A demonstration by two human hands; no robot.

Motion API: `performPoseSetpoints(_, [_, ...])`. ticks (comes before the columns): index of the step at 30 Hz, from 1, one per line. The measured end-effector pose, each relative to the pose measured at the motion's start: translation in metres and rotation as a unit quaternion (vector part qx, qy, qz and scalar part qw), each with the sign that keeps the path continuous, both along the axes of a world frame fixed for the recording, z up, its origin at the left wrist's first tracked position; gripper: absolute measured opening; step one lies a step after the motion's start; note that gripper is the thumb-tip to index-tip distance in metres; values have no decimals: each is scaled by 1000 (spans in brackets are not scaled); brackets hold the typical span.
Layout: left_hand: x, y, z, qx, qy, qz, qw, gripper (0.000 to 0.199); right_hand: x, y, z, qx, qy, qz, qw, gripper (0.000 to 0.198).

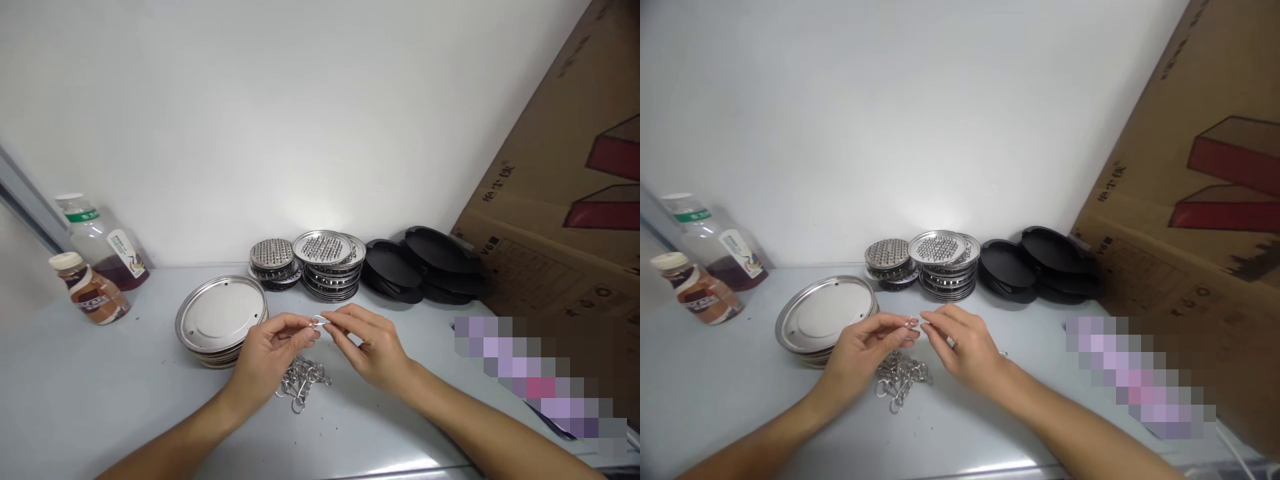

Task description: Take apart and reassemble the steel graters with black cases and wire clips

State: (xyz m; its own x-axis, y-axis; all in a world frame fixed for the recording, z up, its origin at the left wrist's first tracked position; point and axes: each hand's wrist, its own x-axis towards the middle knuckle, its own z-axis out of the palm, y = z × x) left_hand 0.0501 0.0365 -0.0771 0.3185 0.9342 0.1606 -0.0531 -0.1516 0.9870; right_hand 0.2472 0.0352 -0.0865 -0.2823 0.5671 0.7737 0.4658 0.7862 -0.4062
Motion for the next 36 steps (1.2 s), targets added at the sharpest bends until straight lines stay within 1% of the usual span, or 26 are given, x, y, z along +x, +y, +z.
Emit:
performPoseSetpoints(3, [0, -3, 1, 20, 28, -27, 999, 19, 2, 0, -4, 94, -42, -19, 994, 37])
performPoseSetpoints(5, [0, -4, 1, 18, 30, -29, 999, 18, 2, 0, -4, 137, -66, -32, 988, 42])
performPoseSetpoints(9, [1, -5, 0, -31, -9, -23, 999, 15, 4, -1, -5, 175, -92, -31, 980, 49])
performPoseSetpoints(12, [1, -5, -1, -30, -14, -36, 999, 19, 7, -1, -7, 193, -114, -25, 974, 54])
performPoseSetpoints(15, [1, -5, -2, -18, 6, -50, 999, 24, 10, -1, -9, 205, -138, -20, 969, 58])
performPoseSetpoints(19, [0, -6, -1, -12, 13, -46, 999, 25, 11, -2, -9, 214, -143, -26, 966, 60])
performPoseSetpoints(25, [1, -6, 1, -12, 28, -29, 999, 27, 9, -5, -8, 184, -146, -14, 972, 63])
performPoseSetpoints(29, [1, -6, 2, -13, 29, -30, 999, 27, 9, -6, -7, 187, -158, -22, 969, 63])
performPoseSetpoints(32, [2, -7, 3, -22, 27, -23, 999, 26, 10, -6, -6, 190, -168, -38, 966, 61])
performPoseSetpoints(36, [2, -5, 5, -52, 27, -24, 998, 29, 11, -5, -8, 195, -177, -54, 963, 60])
